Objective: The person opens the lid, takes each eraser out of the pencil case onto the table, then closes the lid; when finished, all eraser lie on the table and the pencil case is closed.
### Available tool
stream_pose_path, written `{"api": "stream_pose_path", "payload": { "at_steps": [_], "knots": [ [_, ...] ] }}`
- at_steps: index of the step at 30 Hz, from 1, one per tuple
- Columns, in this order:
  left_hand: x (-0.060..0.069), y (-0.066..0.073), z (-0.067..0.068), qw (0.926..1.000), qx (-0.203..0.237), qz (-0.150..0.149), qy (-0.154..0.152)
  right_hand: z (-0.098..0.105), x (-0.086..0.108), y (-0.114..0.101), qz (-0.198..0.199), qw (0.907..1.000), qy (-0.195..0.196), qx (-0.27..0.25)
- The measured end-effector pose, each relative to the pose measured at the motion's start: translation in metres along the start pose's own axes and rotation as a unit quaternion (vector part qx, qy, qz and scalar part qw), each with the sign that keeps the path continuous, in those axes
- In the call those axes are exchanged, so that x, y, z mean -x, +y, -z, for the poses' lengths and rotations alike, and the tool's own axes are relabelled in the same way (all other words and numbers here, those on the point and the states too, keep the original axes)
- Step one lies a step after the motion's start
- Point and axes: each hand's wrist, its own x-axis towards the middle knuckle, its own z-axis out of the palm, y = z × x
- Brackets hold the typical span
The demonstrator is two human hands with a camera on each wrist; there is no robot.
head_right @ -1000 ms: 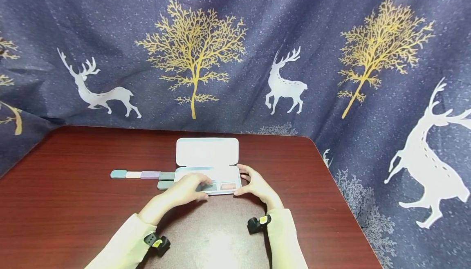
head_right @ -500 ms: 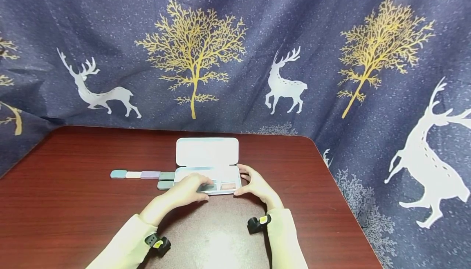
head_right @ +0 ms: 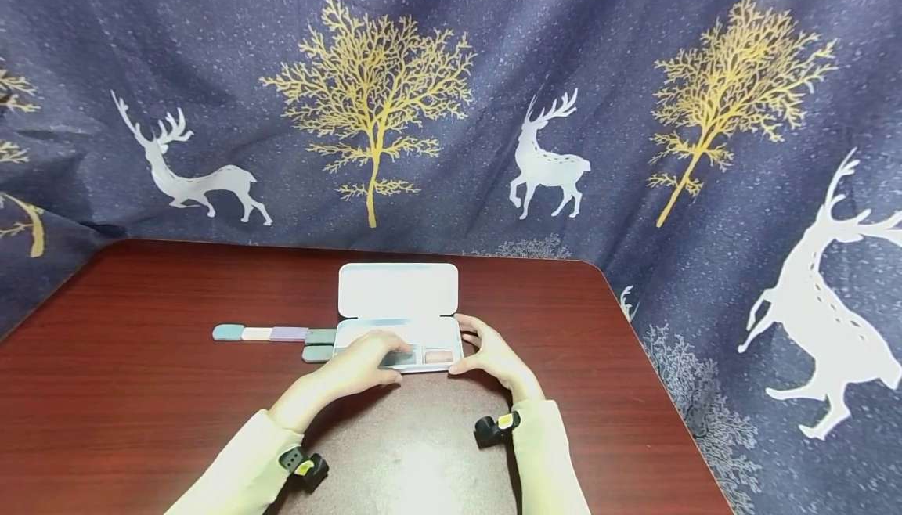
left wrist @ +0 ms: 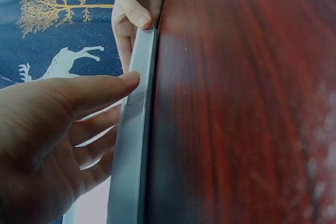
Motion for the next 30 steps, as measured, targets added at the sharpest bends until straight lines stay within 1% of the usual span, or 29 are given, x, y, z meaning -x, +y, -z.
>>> {"api": "stream_pose_path", "payload": {
  "at_steps": [6, 15, 20, 26, 30],
  "knots": [
    [-0.0004, 0.0011, 0.0001, 0.9999, 0.006, 0.009, 0.002, 0.0001, -0.0007, 0.0007, 0.001, 1.0000, 0.000, 0.001],
    [0.0001, 0.0020, -0.0003, 0.9999, -0.001, 0.011, 0.012, 0.0003, -0.0006, 0.0011, 0.006, 1.0000, -0.001, 0.006],
    [0.0000, 0.0018, -0.0017, 0.9998, -0.008, 0.003, 0.019, 0.0001, -0.0004, 0.0007, 0.011, 0.9999, -0.002, 0.006],
    [-0.0007, 0.0013, -0.0032, 0.9997, -0.017, 0.005, 0.015, 0.0001, -0.0002, -0.0001, 0.009, 0.9999, 0.000, 0.006],
    [-0.0006, 0.0012, -0.0030, 0.9994, -0.027, -0.005, 0.023, 0.0002, -0.0006, 0.0009, 0.008, 0.9999, 0.000, 0.007]
  ]
}}
